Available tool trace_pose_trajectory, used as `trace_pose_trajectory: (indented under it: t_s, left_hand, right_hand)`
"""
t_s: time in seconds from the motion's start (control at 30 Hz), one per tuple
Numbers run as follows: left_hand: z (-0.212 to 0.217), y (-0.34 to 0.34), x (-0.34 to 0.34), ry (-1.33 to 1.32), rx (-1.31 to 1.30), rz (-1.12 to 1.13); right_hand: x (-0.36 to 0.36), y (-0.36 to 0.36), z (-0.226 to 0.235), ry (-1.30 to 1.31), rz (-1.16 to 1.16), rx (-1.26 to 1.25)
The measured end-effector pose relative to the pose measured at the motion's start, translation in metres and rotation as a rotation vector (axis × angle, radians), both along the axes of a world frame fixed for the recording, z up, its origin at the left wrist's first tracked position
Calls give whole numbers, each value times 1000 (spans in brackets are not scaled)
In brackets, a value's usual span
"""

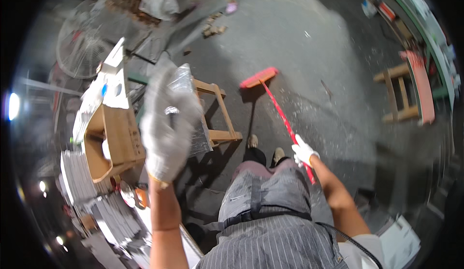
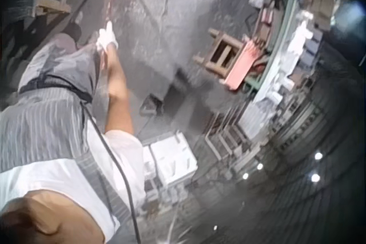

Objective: The person sweeps debris and dust on a concrete workshop floor using a red broom. They move around the space, sweeping near workbenches, pallets, and a fan, while another person works nearby.

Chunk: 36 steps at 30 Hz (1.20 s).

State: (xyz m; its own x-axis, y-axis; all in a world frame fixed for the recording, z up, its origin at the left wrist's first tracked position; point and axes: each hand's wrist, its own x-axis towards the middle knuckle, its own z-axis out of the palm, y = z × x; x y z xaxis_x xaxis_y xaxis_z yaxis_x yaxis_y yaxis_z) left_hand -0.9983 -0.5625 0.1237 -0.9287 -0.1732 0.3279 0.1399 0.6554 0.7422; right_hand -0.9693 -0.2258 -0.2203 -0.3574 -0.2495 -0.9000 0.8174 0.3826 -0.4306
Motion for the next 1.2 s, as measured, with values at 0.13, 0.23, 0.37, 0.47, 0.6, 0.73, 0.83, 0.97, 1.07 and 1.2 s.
trace_pose_trajectory:
  t_s: [0.13, 0.23, 0.37, 0.47, 0.6, 0.73, 0.83, 0.97, 1.07, 1.2]
  left_hand:
    - [-91, -11, 58, -732, -369, -237]
    - [-149, -17, 94, -889, -351, -476]
    - [-154, -49, 118, -945, -235, -398]
    - [-168, -80, 113, -890, -312, -367]
    - [-160, -121, 88, -881, -273, -297]
    - [-174, -150, 61, -854, -355, -372]
    - [-158, -152, 47, -831, -370, -390]
    - [-155, -151, 33, -765, -329, -466]
    - [-158, -141, 28, -791, -403, -531]
    - [-163, -129, 23, -763, -447, -576]
  right_hand:
    - [-9, -36, -11, -127, -28, -60]
    - [-13, -40, -83, 131, 128, 45]
    - [-59, -111, -62, -93, -39, 66]
    - [-45, -107, -72, 32, 211, 337]
    - [48, -19, -41, 356, 687, 613]
    - [223, 102, 12, 276, 712, 721]
    - [194, 59, 104, -145, 648, 873]
    - [223, 52, 120, -94, 326, 838]
    - [221, 34, 102, 24, 289, 808]
    - [130, -23, 79, 138, 271, 711]
